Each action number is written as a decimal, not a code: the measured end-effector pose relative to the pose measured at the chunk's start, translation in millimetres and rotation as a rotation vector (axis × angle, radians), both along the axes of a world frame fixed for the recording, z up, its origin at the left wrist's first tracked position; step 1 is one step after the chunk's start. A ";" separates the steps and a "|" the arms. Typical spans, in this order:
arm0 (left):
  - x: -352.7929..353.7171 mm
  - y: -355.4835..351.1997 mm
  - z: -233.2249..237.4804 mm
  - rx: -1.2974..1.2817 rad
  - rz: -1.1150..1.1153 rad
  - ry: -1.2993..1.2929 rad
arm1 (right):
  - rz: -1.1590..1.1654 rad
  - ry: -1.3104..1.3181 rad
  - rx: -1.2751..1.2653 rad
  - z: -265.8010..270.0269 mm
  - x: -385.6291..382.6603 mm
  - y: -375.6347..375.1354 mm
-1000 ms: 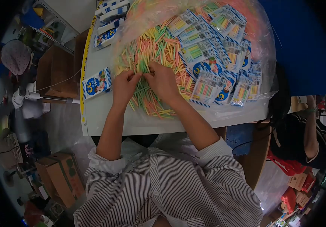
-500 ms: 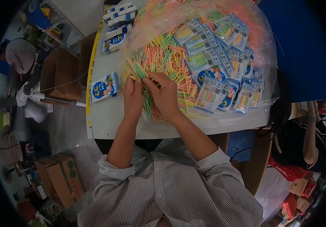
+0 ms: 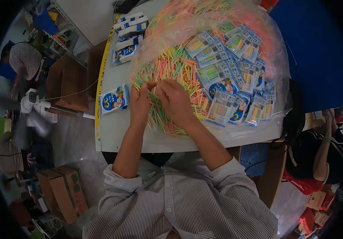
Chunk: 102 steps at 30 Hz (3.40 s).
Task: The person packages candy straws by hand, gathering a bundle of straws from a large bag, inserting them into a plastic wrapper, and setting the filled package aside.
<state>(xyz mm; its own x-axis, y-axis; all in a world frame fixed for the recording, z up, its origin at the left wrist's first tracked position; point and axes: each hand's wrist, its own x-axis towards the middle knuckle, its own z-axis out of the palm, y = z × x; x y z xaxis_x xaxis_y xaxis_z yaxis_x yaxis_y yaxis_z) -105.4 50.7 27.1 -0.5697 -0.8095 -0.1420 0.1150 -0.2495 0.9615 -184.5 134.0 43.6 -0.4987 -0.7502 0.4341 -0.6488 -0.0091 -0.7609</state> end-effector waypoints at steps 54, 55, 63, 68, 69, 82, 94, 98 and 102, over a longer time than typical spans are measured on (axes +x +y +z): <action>98.5 69.5 8.9 0.849 -0.515 0.078 | 0.666 -0.537 0.397 18.3 32.8 54.0; 100.8 70.3 4.0 0.836 -0.484 0.121 | 0.666 -0.540 0.400 10.3 29.8 52.0; 99.8 64.3 1.7 0.687 -0.230 0.124 | -0.161 0.241 0.500 -5.7 13.5 15.9; 100.0 60.0 4.2 0.697 -0.149 0.164 | -0.132 0.066 0.333 -6.1 12.7 19.9; 97.4 59.4 5.2 0.701 -0.138 0.164 | -0.125 -0.012 0.217 -4.2 13.2 22.3; 104.0 70.9 10.6 0.702 -0.436 0.139 | 0.358 -0.427 0.047 4.0 44.1 52.7; 109.3 79.6 5.8 0.626 -0.377 0.021 | 0.306 -0.681 0.233 -2.7 51.7 65.1; 110.7 82.4 6.5 0.645 -0.352 0.004 | 0.272 -0.797 0.247 -0.3 55.2 64.8; 111.7 87.2 -3.6 0.646 -0.330 0.157 | 0.255 -0.870 0.210 -0.1 60.9 63.6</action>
